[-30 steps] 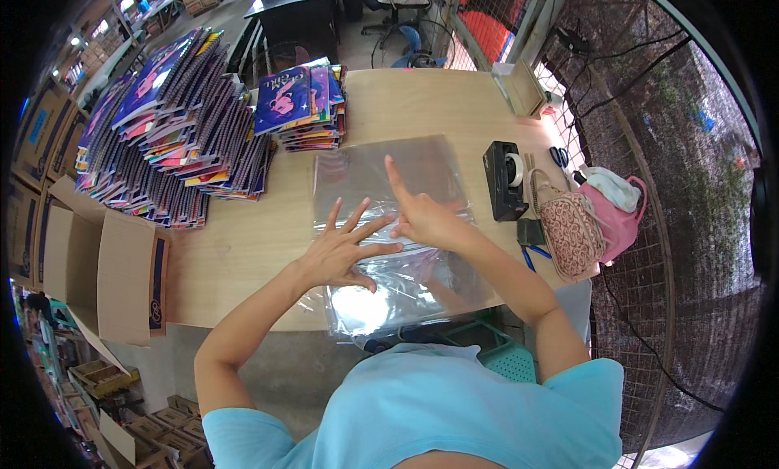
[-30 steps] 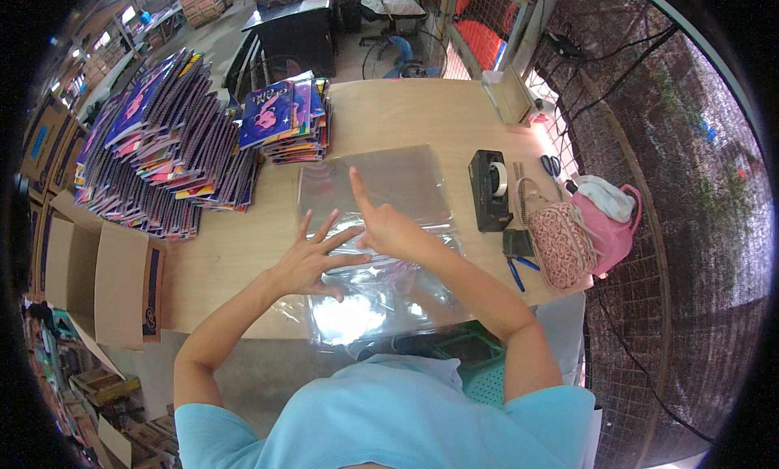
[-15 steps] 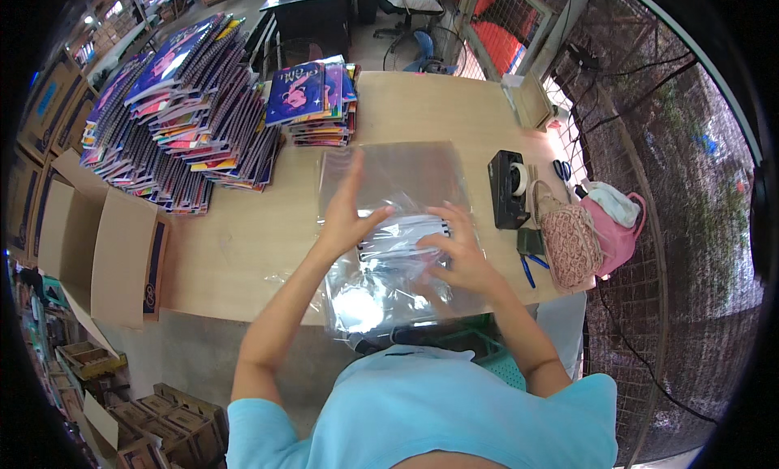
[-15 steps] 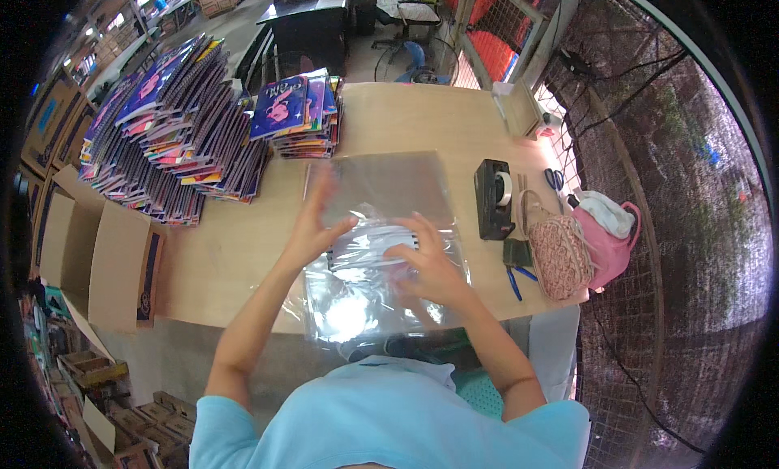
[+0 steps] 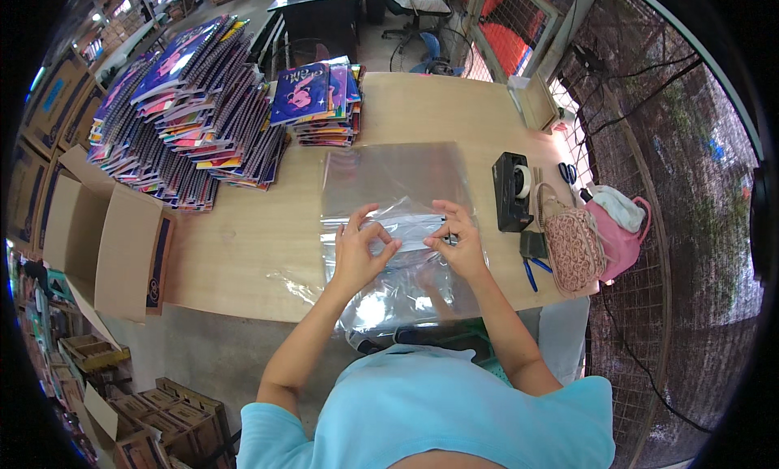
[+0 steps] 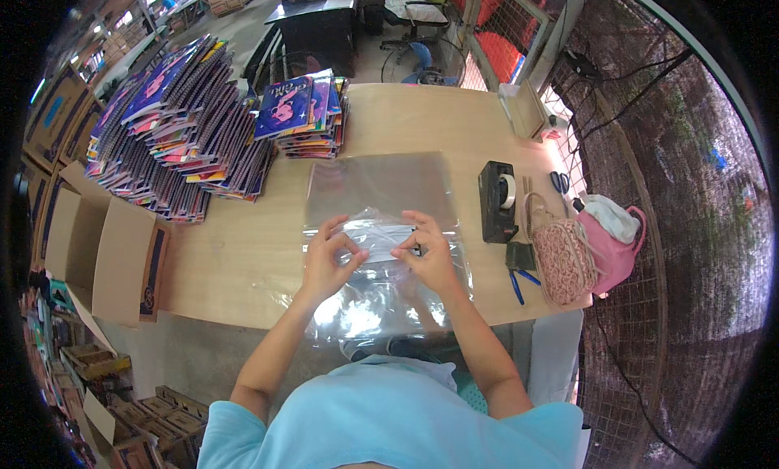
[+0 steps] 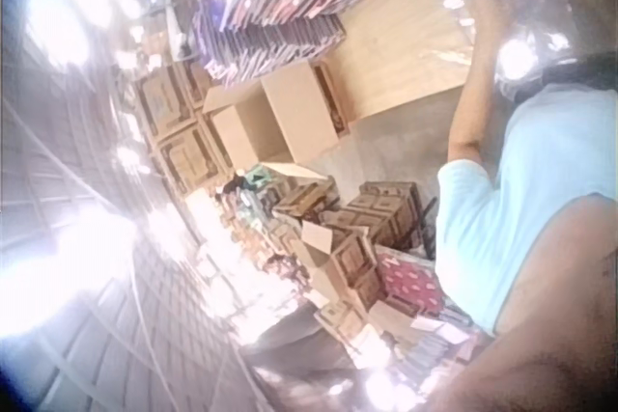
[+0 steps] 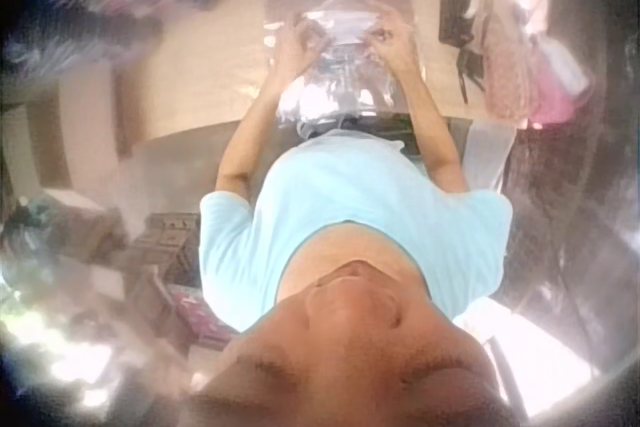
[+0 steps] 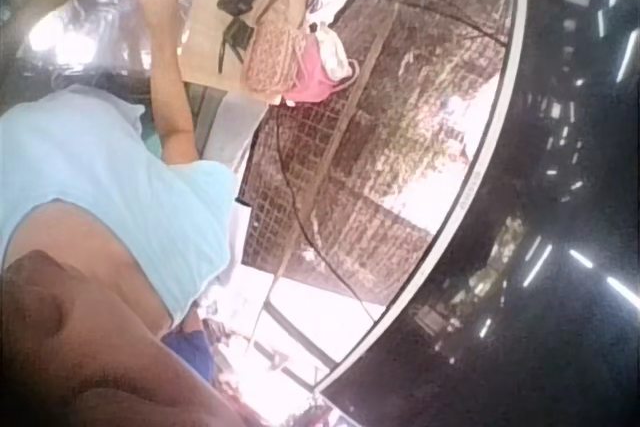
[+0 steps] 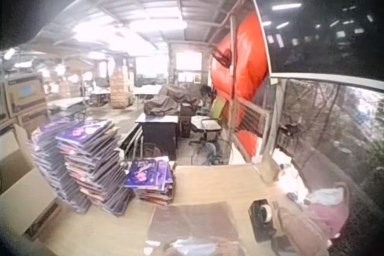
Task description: The person places stacks of spiral notebooks onto a table and then wraps them in clear plastic bags. They smooth the plastic around the notebooks and seal the bags using a tape dispenser. The person repeats this process for multiple stacks of notebooks.
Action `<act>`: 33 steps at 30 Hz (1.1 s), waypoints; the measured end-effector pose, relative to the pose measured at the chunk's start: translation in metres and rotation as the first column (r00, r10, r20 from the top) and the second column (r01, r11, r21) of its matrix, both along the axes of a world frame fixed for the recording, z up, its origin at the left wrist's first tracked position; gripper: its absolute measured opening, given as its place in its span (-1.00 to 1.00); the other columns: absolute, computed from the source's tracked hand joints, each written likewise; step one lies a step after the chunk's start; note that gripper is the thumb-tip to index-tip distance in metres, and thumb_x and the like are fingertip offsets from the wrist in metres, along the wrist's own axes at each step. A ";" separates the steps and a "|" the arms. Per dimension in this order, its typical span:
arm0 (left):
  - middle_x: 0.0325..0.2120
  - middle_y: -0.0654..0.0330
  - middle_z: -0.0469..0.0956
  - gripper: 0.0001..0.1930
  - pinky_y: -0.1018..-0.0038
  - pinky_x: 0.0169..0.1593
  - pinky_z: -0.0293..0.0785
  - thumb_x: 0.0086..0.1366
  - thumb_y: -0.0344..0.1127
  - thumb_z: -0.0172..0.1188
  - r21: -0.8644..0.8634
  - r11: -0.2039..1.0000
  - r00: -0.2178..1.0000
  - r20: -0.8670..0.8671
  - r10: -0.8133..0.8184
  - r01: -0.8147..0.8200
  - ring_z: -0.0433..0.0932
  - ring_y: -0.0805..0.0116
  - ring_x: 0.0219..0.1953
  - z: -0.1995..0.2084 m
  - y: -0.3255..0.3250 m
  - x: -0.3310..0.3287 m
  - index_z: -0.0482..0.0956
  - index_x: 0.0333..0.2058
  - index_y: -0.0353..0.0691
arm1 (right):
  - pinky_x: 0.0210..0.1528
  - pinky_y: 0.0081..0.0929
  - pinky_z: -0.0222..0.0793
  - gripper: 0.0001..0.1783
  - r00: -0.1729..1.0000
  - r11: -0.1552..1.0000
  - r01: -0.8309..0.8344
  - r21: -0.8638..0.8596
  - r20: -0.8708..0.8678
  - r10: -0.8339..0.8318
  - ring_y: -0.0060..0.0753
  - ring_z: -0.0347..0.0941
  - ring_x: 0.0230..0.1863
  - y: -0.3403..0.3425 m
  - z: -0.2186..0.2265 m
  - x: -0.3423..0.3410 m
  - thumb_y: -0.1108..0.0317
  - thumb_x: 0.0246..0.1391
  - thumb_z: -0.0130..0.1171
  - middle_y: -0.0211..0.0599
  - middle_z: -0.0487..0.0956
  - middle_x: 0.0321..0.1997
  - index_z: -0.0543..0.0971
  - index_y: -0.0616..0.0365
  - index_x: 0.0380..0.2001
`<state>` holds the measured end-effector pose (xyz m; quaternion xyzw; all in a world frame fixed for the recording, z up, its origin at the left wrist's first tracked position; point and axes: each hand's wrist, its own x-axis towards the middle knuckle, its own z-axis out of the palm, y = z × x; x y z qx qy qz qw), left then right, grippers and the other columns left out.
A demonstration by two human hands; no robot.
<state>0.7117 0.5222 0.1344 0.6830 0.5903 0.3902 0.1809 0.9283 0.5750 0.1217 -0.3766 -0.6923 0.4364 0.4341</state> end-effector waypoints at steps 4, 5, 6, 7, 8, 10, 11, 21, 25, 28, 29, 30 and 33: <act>-0.12 0.01 0.50 -0.42 0.26 -0.04 0.43 -0.12 -0.27 0.47 -0.144 0.989 0.983 0.178 0.050 -0.024 0.50 0.10 -0.05 0.002 0.002 0.003 0.40 -0.10 -0.16 | 0.00 -0.40 0.31 -0.83 0.997 0.992 0.066 -0.106 0.048 -0.061 -0.34 0.37 0.02 0.002 0.002 -0.002 0.48 -0.28 0.43 -0.17 0.40 0.07 0.60 0.20 -0.56; -0.15 0.03 0.52 -0.41 0.29 -0.05 0.44 -0.11 -0.32 0.46 -0.168 0.985 0.968 0.241 0.069 -0.029 0.51 0.15 -0.07 0.003 0.005 0.004 0.38 -0.08 -0.19 | -0.02 -0.42 0.33 -0.82 0.998 0.982 0.063 -0.175 0.014 -0.062 -0.36 0.39 -0.01 0.003 -0.001 -0.002 0.49 -0.28 0.42 -0.20 0.42 0.03 0.60 0.22 -0.53; -0.17 0.05 0.53 -0.40 0.31 -0.06 0.46 -0.11 -0.37 0.45 -0.191 0.981 0.949 0.302 0.089 -0.031 0.51 0.19 -0.08 0.004 0.008 0.004 0.37 -0.06 -0.22 | -0.05 -0.44 0.35 -0.81 0.998 0.968 0.060 -0.244 -0.019 -0.067 -0.39 0.41 -0.05 0.004 -0.001 -0.003 0.51 -0.27 0.41 -0.22 0.43 0.00 0.60 0.23 -0.51; -0.18 0.05 0.53 -0.36 0.33 -0.07 0.47 -0.13 -0.42 0.45 -0.278 0.960 0.886 0.438 0.150 -0.025 0.52 0.21 -0.10 0.004 0.010 0.002 0.34 -0.03 -0.23 | -0.07 -0.46 0.36 -0.81 0.996 0.941 0.043 -0.336 -0.061 -0.067 -0.40 0.42 -0.08 0.006 0.002 -0.005 0.53 -0.28 0.40 -0.24 0.44 -0.03 0.60 0.25 -0.50; -0.19 0.05 0.54 -0.31 0.34 -0.09 0.48 -0.16 -0.47 0.45 -0.361 0.932 0.801 0.557 0.219 -0.004 0.53 0.24 -0.13 0.002 0.014 0.001 0.31 -0.01 -0.25 | -0.08 -0.46 0.37 -0.78 0.996 0.913 0.014 -0.408 -0.079 -0.051 -0.41 0.43 -0.10 0.011 0.003 -0.007 0.55 -0.29 0.38 -0.26 0.45 -0.06 0.59 0.26 -0.46; -0.21 0.04 0.54 -0.23 0.39 -0.07 0.49 -0.23 -0.58 0.44 -0.474 0.872 0.539 0.770 0.340 0.127 0.52 0.32 -0.15 -0.004 0.020 -0.004 0.30 0.04 -0.26 | -0.09 -0.47 0.37 -0.67 0.996 0.849 -0.040 -0.528 -0.090 -0.009 -0.41 0.44 -0.13 0.024 0.005 -0.009 0.60 -0.32 0.35 -0.30 0.46 -0.10 0.57 0.29 -0.35; -0.23 0.06 0.54 -0.30 0.39 -0.07 0.48 -0.22 -0.59 0.42 -0.461 0.876 0.526 0.784 0.329 0.139 0.53 0.31 -0.16 -0.008 0.022 -0.004 0.35 -0.01 -0.28 | -0.09 -0.47 0.37 -0.61 0.996 0.814 -0.068 -0.577 -0.087 0.022 -0.40 0.45 -0.14 0.032 0.003 -0.009 0.62 -0.34 0.34 -0.33 0.47 -0.12 0.56 0.30 -0.29; -0.48 0.15 0.57 -0.82 0.47 -0.16 0.44 -0.17 -0.77 0.15 -0.203 0.967 0.633 0.771 0.063 0.151 0.53 0.36 -0.32 -0.027 0.021 0.000 0.56 -0.63 -0.33 | 0.23 -0.21 0.13 -0.56 0.941 0.984 -0.082 0.159 0.339 0.024 -0.10 0.22 0.22 0.009 0.050 -0.002 0.49 -0.37 0.36 -0.22 0.20 0.29 0.65 0.06 -0.24; -0.52 0.16 0.57 -0.81 0.49 -0.18 0.44 -0.17 -0.77 0.13 -0.166 0.979 0.652 0.757 0.048 0.120 0.53 0.38 -0.37 -0.031 0.023 0.004 0.55 -0.65 -0.32 | 0.29 -0.04 0.03 -0.54 0.942 0.848 -0.290 0.445 0.291 0.169 0.03 0.09 0.32 -0.013 0.047 0.001 0.37 -0.33 0.37 -0.22 0.23 0.28 0.64 -0.08 -0.19; -0.53 0.16 0.57 -0.82 0.50 -0.19 0.43 -0.17 -0.77 0.13 -0.194 0.975 0.657 0.750 0.077 0.108 0.53 0.39 -0.38 -0.032 0.023 0.003 0.55 -0.67 -0.32 | 0.28 -0.02 0.06 -0.62 0.958 0.869 -0.019 0.494 0.258 -0.125 -0.04 0.26 0.20 -0.027 0.059 -0.020 0.46 -0.28 0.31 -0.31 0.46 0.04 0.66 -0.07 -0.25; -0.53 0.16 0.57 -0.82 0.50 -0.19 0.43 -0.17 -0.76 0.14 -0.186 0.976 0.651 0.756 0.070 0.111 0.53 0.39 -0.38 -0.033 0.023 0.003 0.55 -0.66 -0.32 | 0.29 -0.02 0.06 -0.65 0.939 0.865 0.033 0.501 0.281 -0.199 -0.11 0.33 0.13 -0.031 0.057 -0.025 0.49 -0.26 0.29 -0.35 0.51 -0.07 0.66 -0.07 -0.28; -0.53 0.17 0.57 -0.83 0.51 -0.19 0.43 -0.17 -0.76 0.14 -0.176 0.978 0.645 0.762 0.061 0.115 0.53 0.39 -0.38 -0.032 0.022 0.001 0.55 -0.66 -0.32 | 0.29 -0.02 0.05 -0.67 0.914 0.857 0.082 0.509 0.304 -0.268 -0.18 0.39 0.06 -0.036 0.055 -0.031 0.52 -0.24 0.28 -0.39 0.56 -0.17 0.67 -0.07 -0.31; -0.53 0.18 0.58 -0.85 0.50 -0.19 0.43 -0.15 -0.73 0.18 -0.163 0.983 0.684 0.727 0.059 0.089 0.53 0.40 -0.39 -0.030 0.020 0.006 0.56 -0.65 -0.33 | 0.33 -0.03 -0.05 -0.72 0.966 0.882 -0.008 0.471 0.232 -0.115 -0.41 0.49 -0.15 -0.042 0.005 -0.026 0.53 -0.21 0.25 -0.51 0.59 -0.37 0.67 -0.07 -0.36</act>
